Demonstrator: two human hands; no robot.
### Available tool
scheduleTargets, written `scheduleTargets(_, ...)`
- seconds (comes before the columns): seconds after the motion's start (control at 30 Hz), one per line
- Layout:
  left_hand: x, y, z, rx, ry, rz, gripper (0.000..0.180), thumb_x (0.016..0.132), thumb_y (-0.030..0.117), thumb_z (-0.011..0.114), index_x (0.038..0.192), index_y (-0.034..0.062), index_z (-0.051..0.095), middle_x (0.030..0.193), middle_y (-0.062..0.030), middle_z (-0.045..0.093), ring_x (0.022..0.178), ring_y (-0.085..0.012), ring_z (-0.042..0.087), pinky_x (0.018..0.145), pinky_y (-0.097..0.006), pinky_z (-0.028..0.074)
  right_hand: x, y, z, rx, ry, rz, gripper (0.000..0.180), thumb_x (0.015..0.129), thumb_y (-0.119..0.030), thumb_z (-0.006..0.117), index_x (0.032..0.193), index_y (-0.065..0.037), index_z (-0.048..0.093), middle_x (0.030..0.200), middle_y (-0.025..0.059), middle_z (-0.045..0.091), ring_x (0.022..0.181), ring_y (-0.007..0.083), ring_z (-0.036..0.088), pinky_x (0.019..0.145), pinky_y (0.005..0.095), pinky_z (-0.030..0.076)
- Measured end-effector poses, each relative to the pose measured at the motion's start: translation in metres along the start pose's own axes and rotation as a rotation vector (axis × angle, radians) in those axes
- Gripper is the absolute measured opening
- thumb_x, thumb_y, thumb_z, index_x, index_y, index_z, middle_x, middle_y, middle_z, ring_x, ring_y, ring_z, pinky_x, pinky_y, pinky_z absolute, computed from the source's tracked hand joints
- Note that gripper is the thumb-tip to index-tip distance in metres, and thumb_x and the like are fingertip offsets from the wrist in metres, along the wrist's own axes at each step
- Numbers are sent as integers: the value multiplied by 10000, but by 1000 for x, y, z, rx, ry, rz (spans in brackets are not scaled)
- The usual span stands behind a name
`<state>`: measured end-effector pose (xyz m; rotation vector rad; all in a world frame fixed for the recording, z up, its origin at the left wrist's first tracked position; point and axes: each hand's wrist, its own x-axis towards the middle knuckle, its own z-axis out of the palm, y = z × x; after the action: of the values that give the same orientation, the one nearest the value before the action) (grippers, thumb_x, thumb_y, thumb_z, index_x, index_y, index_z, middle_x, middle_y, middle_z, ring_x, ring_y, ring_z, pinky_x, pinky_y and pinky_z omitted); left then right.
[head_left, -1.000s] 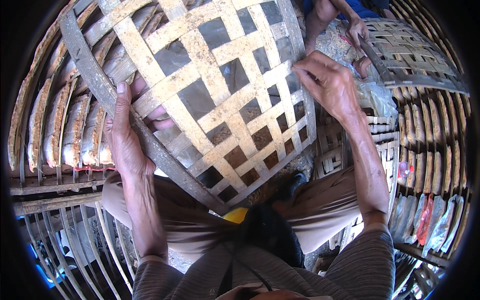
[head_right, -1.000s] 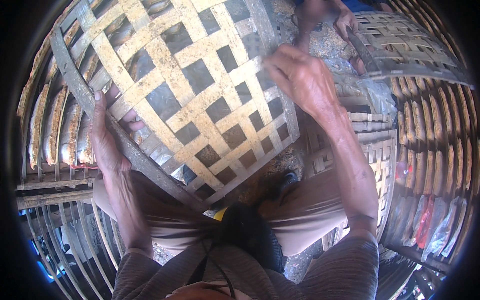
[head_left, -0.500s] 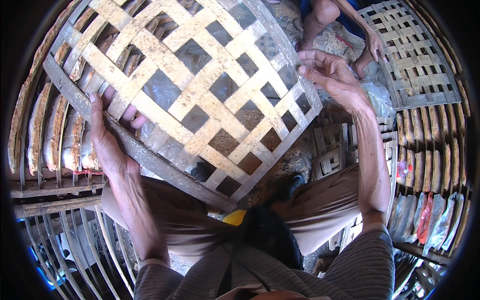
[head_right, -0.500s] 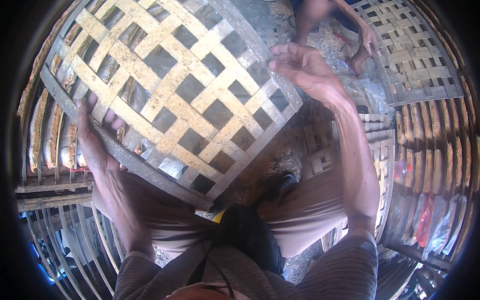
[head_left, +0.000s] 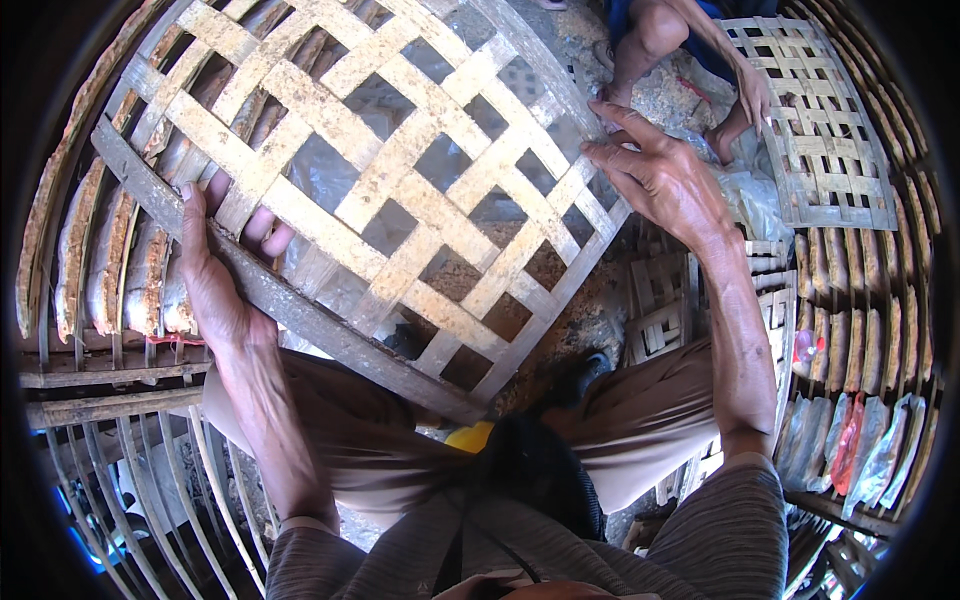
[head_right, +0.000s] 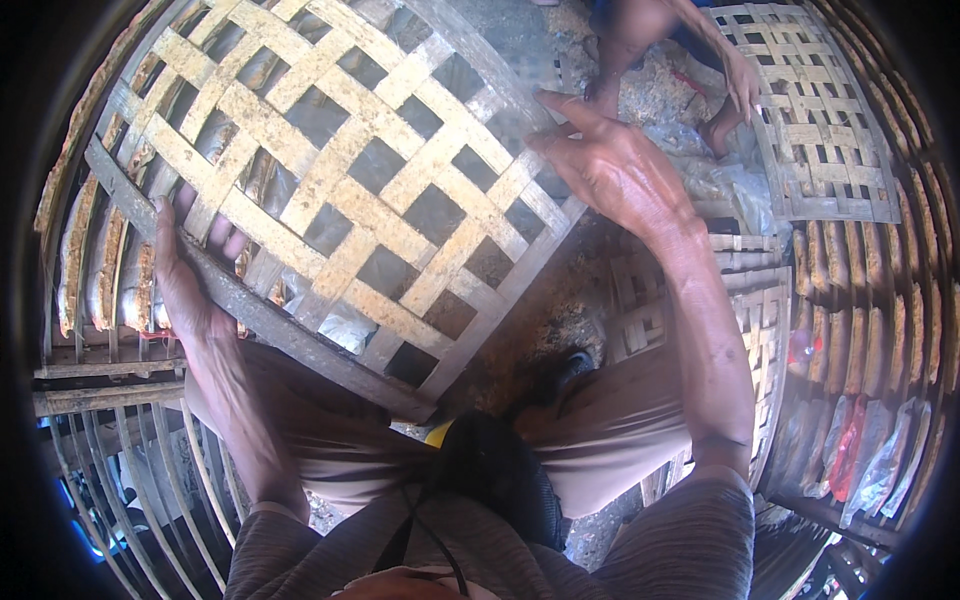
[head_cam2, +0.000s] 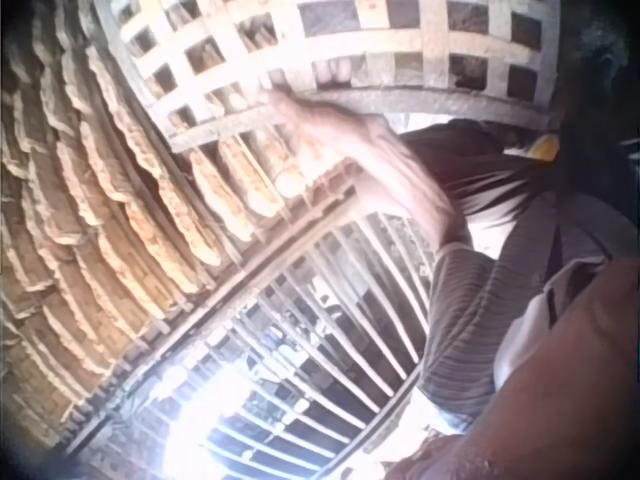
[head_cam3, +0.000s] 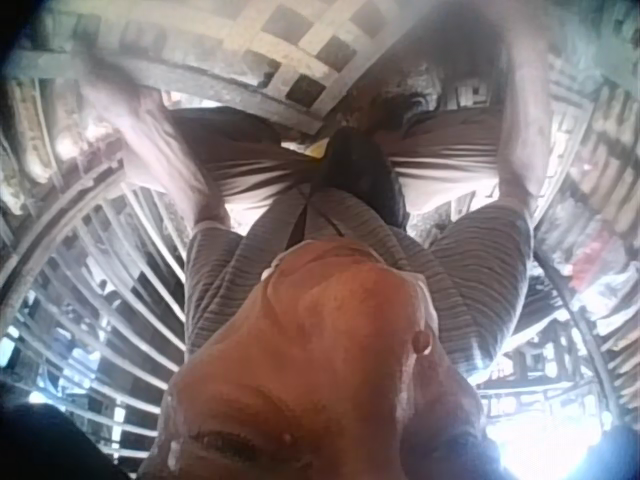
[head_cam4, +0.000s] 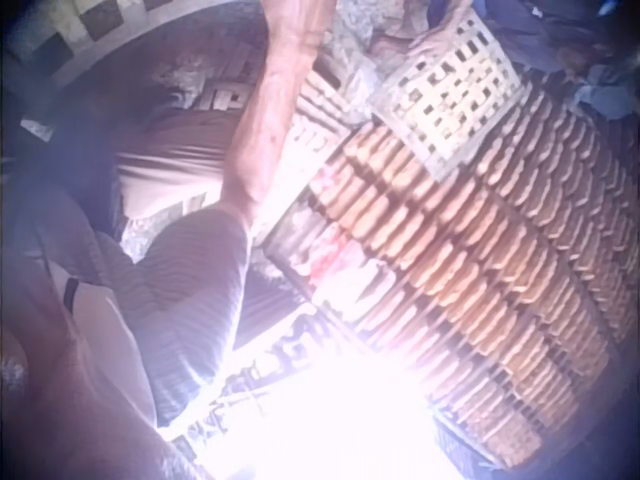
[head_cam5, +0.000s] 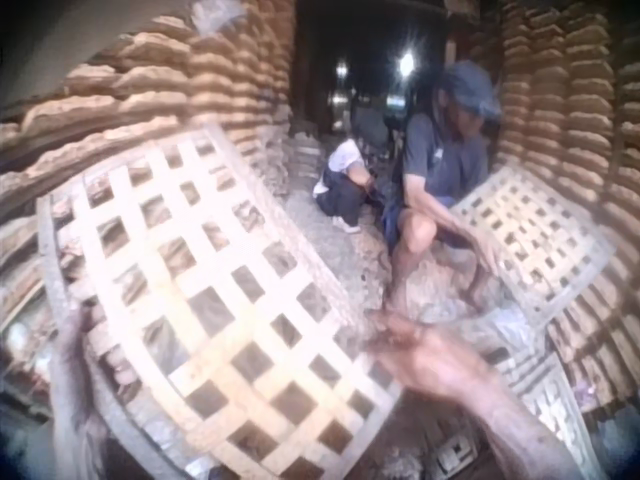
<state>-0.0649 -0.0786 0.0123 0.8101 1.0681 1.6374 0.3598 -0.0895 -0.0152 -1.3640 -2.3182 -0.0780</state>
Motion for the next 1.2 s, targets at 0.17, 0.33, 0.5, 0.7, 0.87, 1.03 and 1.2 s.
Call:
scheduleTargets(0.17, 0, 4, -1, 2, -15, -12, 447, 1070, 411, 613, 1287, 21, 602, 1137, -143, 728, 846, -228, 774, 667, -349, 682, 3, -16, 3, -190, 35, -25, 221, 865, -7, 746, 1071, -75, 787, 1421, 74, 661, 966, 301, 781, 774, 398, 659)
scheduleTargets(0.33, 1, 4, -3, -35, -12, -20, 445, 1063, 408, 625, 1275, 18, 607, 1141, -155, 728, 853, -254, 784, 654, -366, 688, 1, -8, 7, -198, 156, -130, 174, 873, -27, 741, 1046, -42, 753, 1428, 44, 654, 919, 289, 784, 724, 392, 658)
scheduleTargets(0.5, 0, 2, 1, -32, 8, -13, 459, 1060, 420, 629, 1274, 14, 612, 1110, -145, 728, 836, -229, 771, 680, -363, 682, 9, -20, 13, -368, 116, 40, 144, 922, -45, 701, 1057, -21, 659, 1287, 100, 678, 781, 271, 751, 666, 395, 645)
scheduleTargets(0.7, 1, -3, 2, -8, 33, 17, 479, 1061, 442, 620, 1271, 12, 617, 1091, -133, 723, 829, -204, 756, 701, -346, 673, 9, 16, -4, -151, 302, 266, 285, 1047, -227, 628, 880, 5, 629, 908, 168, 694, 550, 185, 600, 515, 360, 533)
scheduleTargets(0.87, 1, -6, 1, 23, 68, 58, 485, 1064, 454, 610, 1277, 18, 620, 1103, -127, 717, 816, -197, 748, 691, -334, 666, 4, 0, -38, 280, -9, 363, 245, 963, -132, 751, 766, -6, 680, 722, 48, 671, 564, 92, 547, 526, 321, 453)
scheduleTargets(1.03, 2, -6, 6, -23, 91, 15, 508, 1068, 461, 599, 1292, 6, 618, 1110, -127, 713, 830, -198, 749, 671, -329, 664, 7, -7, -17, 61, 179, 61, 160, 901, -102, 809, 820, 10, 729, 799, 69, 711, 694, 164, 670, 619, 333, 534)
scheduleTargets(1.2, 2, -13, 4, 2, -26, -27, 579, 1075, 451, 580, 1387, -32, 521, 1196, -164, 677, 944, -222, 736, 748, -331, 648, 9, -7, -24, 185, 235, 191, 219, 887, -163, 808, 993, 15, 736, 930, 110, 700, 804, 194, 661, 725, 354, 557)
